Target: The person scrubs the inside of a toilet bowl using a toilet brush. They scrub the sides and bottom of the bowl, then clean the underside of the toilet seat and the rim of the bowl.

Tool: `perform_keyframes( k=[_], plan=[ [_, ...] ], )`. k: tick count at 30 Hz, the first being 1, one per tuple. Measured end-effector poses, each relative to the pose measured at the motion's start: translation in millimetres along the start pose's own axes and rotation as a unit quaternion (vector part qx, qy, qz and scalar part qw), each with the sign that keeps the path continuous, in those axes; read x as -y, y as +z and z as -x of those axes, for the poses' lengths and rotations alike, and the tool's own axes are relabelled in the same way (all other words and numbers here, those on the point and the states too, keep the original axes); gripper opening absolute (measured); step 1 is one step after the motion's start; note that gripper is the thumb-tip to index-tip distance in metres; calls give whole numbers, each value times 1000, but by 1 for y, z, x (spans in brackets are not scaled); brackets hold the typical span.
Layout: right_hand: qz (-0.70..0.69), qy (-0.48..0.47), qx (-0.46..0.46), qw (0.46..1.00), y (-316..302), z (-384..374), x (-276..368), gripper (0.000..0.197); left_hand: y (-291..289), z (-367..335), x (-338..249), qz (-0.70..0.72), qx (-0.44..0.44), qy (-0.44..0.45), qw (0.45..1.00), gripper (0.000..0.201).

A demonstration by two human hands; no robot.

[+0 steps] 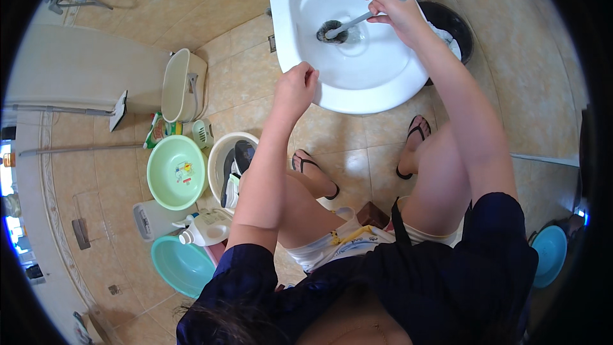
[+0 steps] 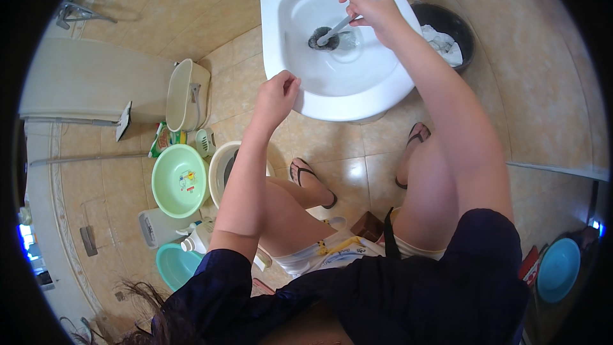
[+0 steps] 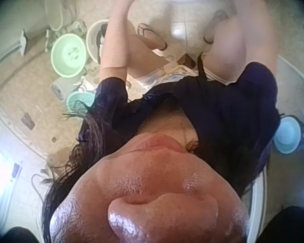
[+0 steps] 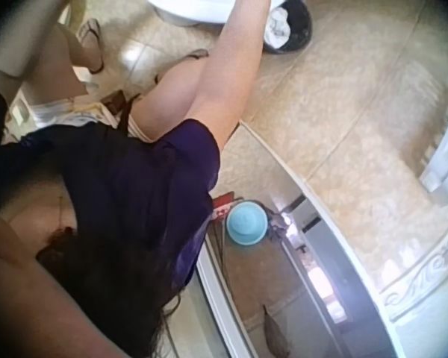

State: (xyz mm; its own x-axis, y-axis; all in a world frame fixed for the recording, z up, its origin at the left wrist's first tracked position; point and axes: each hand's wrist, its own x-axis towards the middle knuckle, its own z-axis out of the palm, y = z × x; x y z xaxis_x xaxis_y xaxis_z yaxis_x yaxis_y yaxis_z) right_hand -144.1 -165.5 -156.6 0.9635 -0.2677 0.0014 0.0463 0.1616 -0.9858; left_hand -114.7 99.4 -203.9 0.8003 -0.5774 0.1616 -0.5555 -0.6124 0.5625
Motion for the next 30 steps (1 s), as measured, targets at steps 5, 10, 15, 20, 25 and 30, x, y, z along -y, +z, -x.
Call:
perform_keyframes(
  k=[5,10,15,20,25,30],
  plan=[
    [142,47,162,975,-8,14,44,14,-3,5,5,-3,-3,-1,1000,17],
    [169,-6,131,977,11,4,18,15,-1,3,0,-14,-5,3,1000,17],
    [207,-70,15,976,14,-16,-11,19,-5,2,-5,-6,13,-17,1000,17],
    [225,-90,40,969,13,-40,-71,18,-5,3,-5,3,12,-10,1000,17],
    [288,-228,28,930,34,-45,-88,19,-3,1,-5,16,19,-14,1000,17],
    [159,-74,-11,984,29,-26,-25,19,-2,3,2,9,6,-2,1000,17]
  ],
)
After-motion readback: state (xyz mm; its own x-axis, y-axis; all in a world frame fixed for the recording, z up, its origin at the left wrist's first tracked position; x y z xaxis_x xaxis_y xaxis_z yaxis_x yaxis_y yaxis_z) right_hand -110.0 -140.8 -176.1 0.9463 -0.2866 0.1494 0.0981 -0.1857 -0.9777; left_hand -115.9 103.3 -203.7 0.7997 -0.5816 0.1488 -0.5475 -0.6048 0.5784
